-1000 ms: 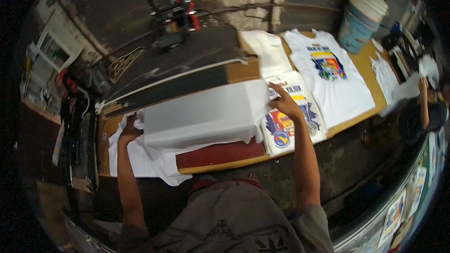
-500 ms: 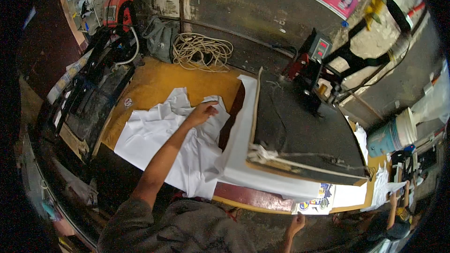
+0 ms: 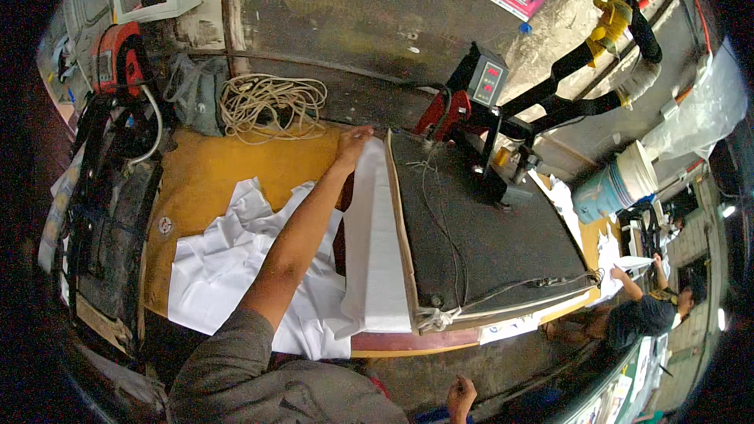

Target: The person is using a heat press machine to transfer printed designs onto white t-shirts.

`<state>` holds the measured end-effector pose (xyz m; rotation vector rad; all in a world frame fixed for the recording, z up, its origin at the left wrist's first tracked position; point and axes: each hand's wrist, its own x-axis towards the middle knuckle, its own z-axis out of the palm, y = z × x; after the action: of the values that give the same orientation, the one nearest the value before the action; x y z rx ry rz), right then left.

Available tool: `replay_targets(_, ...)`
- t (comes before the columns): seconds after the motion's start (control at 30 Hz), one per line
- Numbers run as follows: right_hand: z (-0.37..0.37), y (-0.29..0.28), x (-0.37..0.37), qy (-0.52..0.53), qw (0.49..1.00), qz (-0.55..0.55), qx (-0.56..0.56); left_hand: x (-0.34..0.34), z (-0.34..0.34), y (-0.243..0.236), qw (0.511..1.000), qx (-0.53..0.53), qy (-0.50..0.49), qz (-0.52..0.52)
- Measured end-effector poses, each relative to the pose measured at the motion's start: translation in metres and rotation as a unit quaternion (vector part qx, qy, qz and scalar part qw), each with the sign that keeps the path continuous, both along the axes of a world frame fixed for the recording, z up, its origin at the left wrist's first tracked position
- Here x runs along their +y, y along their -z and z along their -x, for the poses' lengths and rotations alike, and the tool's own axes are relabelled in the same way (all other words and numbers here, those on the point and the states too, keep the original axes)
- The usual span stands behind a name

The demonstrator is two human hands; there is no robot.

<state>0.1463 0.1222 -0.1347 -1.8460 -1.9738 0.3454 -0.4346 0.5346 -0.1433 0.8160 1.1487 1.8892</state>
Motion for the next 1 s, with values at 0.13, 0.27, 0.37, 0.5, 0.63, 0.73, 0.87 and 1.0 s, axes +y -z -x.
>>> replay_targets(0.13,-0.002,-0.008,-0.02,0.051,0.992,0.113,0.027,0.011,0.0,0.002,0.991,0.114,-0.06,0.022)
replay_targets(0.27,0.003,-0.015,-0.026,0.05,0.99,0.129,-0.001,0.004,0.006,-0.014,0.995,0.1,0.004,-0.017)
replay_targets(0.37,0.006,-0.019,-0.025,0.053,0.982,0.18,-0.004,-0.003,0.013,-0.025,0.993,0.107,0.027,-0.04)
replay_targets(0.5,0.013,-0.022,-0.02,0.046,0.985,0.169,-0.006,-0.004,0.018,-0.037,0.993,0.106,0.04,0.042)
replay_targets(0.63,0.016,-0.027,-0.018,0.032,0.985,0.168,0.007,-0.001,0.016,-0.048,0.982,0.183,-0.03,0.027)
replay_targets(0.73,0.011,-0.023,-0.024,0.065,0.977,0.199,0.034,0.003,0.014,-0.049,0.982,0.182,-0.041,-0.023)
replay_targets(0.87,-0.002,-0.001,-0.032,0.063,0.981,0.18,0.031,0.004,0.018,-0.033,0.997,0.036,0.028,0.07)
replay_targets(1.0,-0.02,0.021,-0.019,0.054,0.993,0.063,0.079,-0.03,0.022,-0.011,0.996,0.07,0.019,0.051)
